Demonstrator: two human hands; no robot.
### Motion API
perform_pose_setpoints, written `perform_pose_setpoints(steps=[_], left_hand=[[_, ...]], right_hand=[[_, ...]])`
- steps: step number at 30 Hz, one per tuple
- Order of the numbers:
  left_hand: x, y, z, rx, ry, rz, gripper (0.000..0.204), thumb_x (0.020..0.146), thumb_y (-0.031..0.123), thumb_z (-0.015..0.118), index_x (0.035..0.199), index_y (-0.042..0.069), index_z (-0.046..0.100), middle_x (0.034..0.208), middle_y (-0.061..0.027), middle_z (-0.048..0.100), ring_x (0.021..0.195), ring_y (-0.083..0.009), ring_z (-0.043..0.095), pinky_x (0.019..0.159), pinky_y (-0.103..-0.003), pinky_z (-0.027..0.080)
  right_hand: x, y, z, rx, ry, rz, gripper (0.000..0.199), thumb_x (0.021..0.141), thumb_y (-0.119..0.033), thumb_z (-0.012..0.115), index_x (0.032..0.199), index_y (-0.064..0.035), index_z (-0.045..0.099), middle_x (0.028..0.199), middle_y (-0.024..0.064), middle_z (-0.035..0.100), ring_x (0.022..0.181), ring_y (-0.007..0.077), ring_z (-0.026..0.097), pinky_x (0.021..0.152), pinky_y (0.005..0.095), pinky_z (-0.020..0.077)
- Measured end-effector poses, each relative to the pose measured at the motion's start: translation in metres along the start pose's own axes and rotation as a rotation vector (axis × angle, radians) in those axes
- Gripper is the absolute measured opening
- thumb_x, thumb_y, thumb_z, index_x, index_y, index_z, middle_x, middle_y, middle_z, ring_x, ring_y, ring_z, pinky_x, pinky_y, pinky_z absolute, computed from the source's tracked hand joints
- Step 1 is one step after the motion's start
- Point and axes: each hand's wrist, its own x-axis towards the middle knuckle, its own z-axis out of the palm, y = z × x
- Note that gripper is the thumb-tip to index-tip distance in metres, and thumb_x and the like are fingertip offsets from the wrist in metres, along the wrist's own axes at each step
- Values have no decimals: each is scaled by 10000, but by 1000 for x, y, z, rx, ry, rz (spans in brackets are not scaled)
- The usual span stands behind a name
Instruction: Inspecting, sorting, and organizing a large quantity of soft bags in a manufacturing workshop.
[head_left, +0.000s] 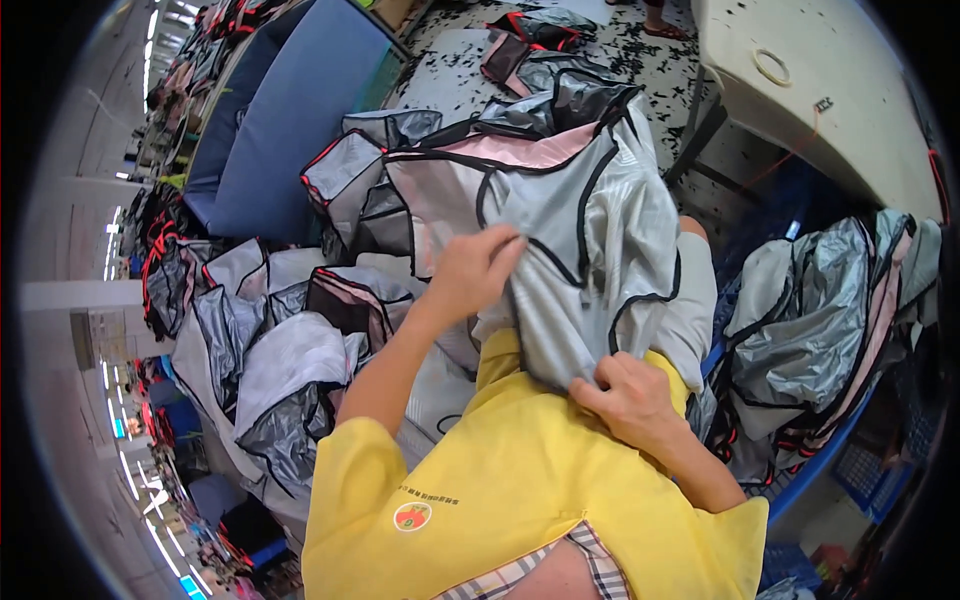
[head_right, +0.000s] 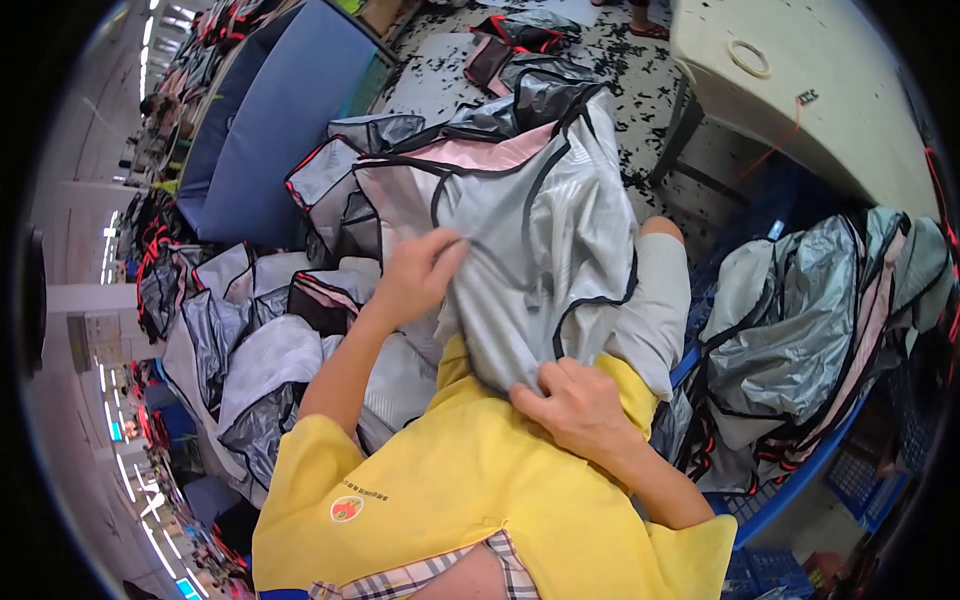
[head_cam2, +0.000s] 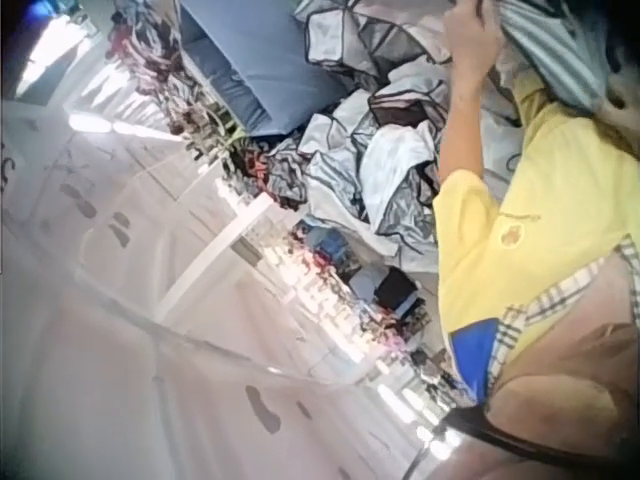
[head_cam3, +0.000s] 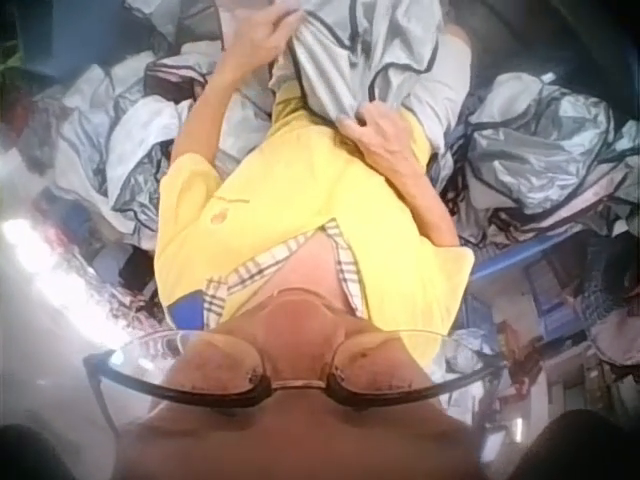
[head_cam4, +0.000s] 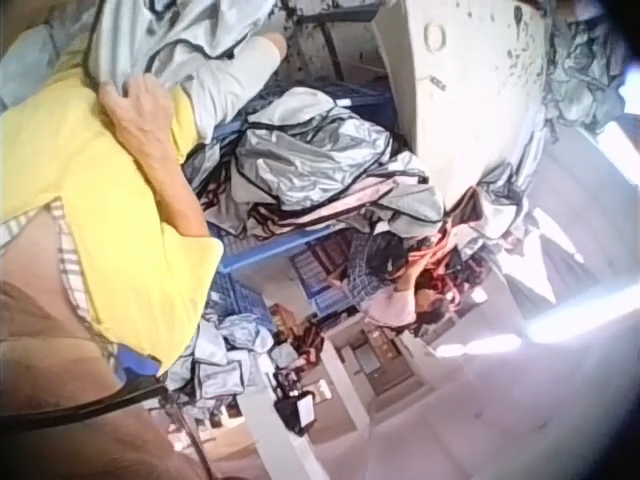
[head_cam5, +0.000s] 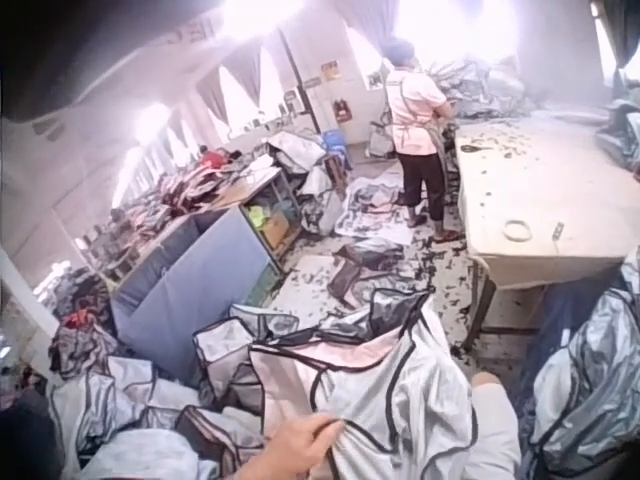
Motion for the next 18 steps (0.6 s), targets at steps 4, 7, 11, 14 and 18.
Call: perform_pose_setpoints(steps=[4,7,11,14,18], left_hand=[[21,-28,38,-426,-115,-359,338,1050,284,586,904,0,698,637,-38,583,639,-161,556,667,-351,466],[23,-23,52,-606,-199,-665,344,1071,294,568,951,8,718,722,42,583,720,-97,494,697,-300,449],[9,-23,73,-759,-77,-692,348,1089,291,540,1074,-10,715,916,56,624,851,-77,521,790,-266,446],[-14,-24,64,-789,-26,-713,359,1105,292,516,1101,-17,698,973,42,638,896,-65,522,825,-253,450],[-28,-35,73,-949,32,-560,340,1107,287,531,1031,-10,678,932,61,632,870,-34,513,794,-219,439]], right_hand=[[-19,17,6,-92,17,127,135,759,-147,698,881,-182,653,753,21,493,689,211,543,570,360,445],[-33,24,10,-102,53,210,155,752,-150,698,900,-149,649,754,27,481,736,218,552,609,355,460],[-43,25,6,-61,66,394,254,738,-179,817,921,-120,651,809,45,578,751,272,603,616,384,487],[-57,30,4,108,63,546,288,796,-242,846,961,-98,659,881,70,648,744,277,645,638,366,514],[-68,39,9,348,302,872,319,883,-250,827,1039,-42,641,824,56,656,673,167,651,610,290,506]])
